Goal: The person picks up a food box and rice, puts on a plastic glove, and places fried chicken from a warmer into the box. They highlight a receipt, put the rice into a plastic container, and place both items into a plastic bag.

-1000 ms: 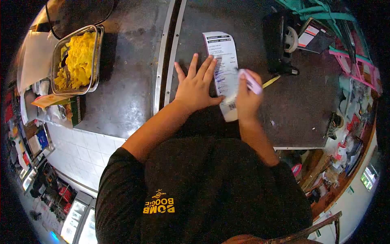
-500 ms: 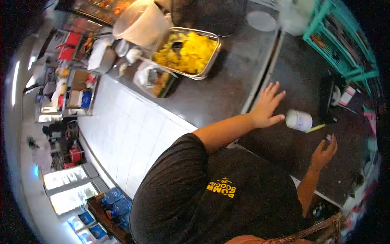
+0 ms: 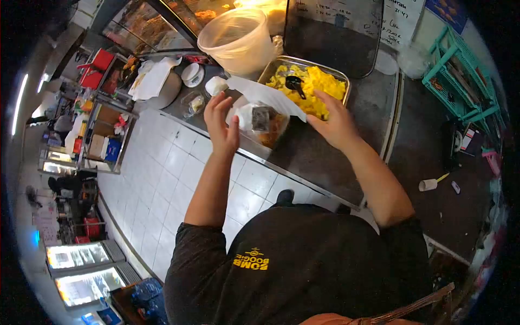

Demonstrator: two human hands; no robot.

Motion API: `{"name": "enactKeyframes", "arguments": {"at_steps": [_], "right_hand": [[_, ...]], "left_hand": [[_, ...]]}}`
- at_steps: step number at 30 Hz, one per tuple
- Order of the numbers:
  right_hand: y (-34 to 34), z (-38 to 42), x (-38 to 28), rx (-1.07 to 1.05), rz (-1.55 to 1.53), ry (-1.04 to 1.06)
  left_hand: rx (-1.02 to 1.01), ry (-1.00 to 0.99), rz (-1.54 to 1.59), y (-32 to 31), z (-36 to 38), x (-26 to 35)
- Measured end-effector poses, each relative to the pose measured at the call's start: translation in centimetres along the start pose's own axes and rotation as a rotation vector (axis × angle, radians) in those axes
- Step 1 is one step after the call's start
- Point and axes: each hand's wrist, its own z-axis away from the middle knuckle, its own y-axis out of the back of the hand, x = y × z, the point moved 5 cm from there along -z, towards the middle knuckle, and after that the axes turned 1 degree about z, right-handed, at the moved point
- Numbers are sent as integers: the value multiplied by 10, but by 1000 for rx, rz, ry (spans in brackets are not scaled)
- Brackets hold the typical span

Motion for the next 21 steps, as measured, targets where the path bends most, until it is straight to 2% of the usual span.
{"name": "enactKeyframes", "arguments": {"at_steps": [1, 2, 4, 5, 6, 7, 8, 9, 11, 14, 15, 17, 18, 19, 21], "right_hand": [[-28, -17, -9, 7, -46, -31], [-54, -29, -12, -101, -27, -120], [-95, -46, -19, -320, 10, -303], [-111, -42, -31, -471, 168, -269], [-123, -30, -44, -618, 325, -235], [-142, -12, -53, -503, 531, 83], [-155, 10, -56, -402, 531, 82], [-161, 31, -63, -414, 479, 89], [-174, 55, -67, -604, 547, -99], [-191, 74, -44, -452, 478, -329], [-192, 75, -33, -337, 359, -466], [-191, 78, -10, -87, 115, -724], [-191, 81, -2, 145, 25, -691], [-187, 77, 1, 90, -44, -858], [-173, 77, 8, -30, -193, -1194]], "left_hand": [[-25, -8, -49, 9, -8, -17], [-4, 13, 57, 12, -15, -38], [-109, 19, 46, 9, -33, -63], [-160, 17, 41, 7, -41, -72], [-235, 104, 25, -2, -44, -82], [-354, 159, -20, -18, -41, -102], [-559, 252, -114, -31, -30, -116], [-764, 341, -211, -42, -15, -128], [-858, 158, -488, -58, 19, -137], [-783, 424, -209, -63, 49, -161], [-740, 480, -79, -63, 55, -166], [-850, 583, 10, -64, 63, -158], [-898, 629, 54, -65, 66, -152], [-821, 583, 59, -61, 70, -143], [-846, 659, 87, -59, 81, -130]]}}
